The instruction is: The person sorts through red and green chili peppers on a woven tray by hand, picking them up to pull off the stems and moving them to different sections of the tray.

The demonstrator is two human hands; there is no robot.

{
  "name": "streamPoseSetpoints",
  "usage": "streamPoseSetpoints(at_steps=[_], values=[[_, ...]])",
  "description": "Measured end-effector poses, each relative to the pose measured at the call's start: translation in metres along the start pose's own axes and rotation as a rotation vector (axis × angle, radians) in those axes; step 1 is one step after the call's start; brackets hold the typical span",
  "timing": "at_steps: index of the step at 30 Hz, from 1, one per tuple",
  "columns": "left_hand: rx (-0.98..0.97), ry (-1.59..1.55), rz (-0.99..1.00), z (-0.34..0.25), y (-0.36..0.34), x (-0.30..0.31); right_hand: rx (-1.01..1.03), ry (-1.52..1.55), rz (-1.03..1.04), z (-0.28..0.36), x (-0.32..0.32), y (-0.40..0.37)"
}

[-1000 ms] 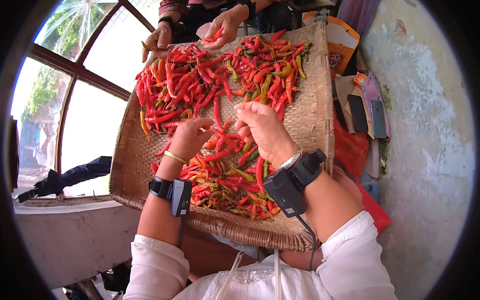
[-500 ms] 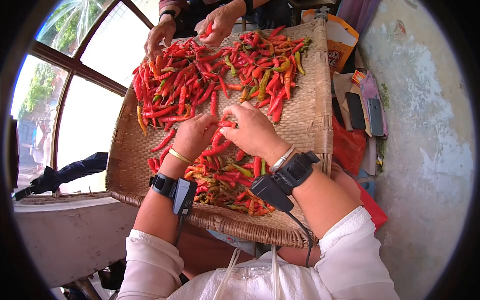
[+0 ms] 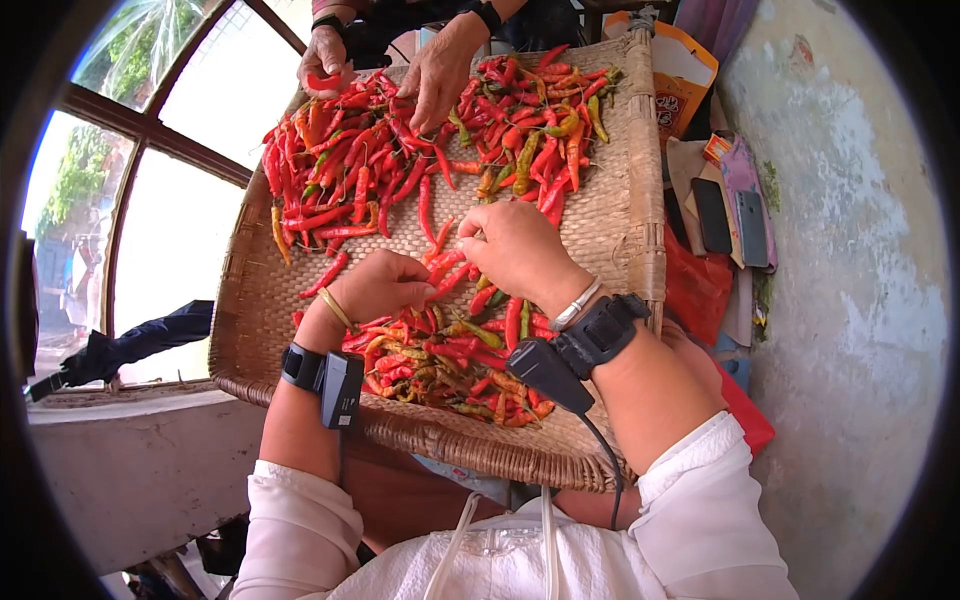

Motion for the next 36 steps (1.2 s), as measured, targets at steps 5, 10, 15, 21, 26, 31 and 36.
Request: streamPoseSetpoints(at_steps=[5, 10, 15, 21, 26, 31, 36], values=[[-0.053, -0.424, -0.469, 0.015, 0.001, 0.045, -0.073, 0.179, -0.067, -0.002, 0.02, 0.005], [-0.095, -0.325, -0.575, 0.028, 0.002, 0.049, -0.074, 0.159, -0.055, -0.004, 0.015, 0.006], [-0.099, 0.529, -0.093, 0.021, 0.01, -0.001, -0.059, 0.133, -0.035, -0.003, 0.011, 0.006], [-0.012, 0.683, -0.017, 0.011, 0.012, -0.011, -0.04, 0.061, -0.001, -0.004, 0.001, 0.005], [-0.069, 0.533, -0.087, 0.018, 0.009, -0.001, -0.044, -0.099, 0.053, -0.003, -0.007, 0.003], [0.03, -0.159, -0.145, 0.01, -0.007, 0.015, 0.035, -0.229, 0.049, 0.002, -0.014, -0.002], [0.076, -0.305, -0.164, 0.015, -0.014, 0.029, 0.036, -0.335, 0.006, 0.004, -0.012, -0.003]])
Point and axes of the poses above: each hand's wrist, its own y-axis towards the middle knuckle, its own x-axis out of the back of the hand, z = x × y, the point moved 10 cm from there along y, towards the middle knuckle, and after that the axes turned 15 degrees about -x, right-handed, at the moved point
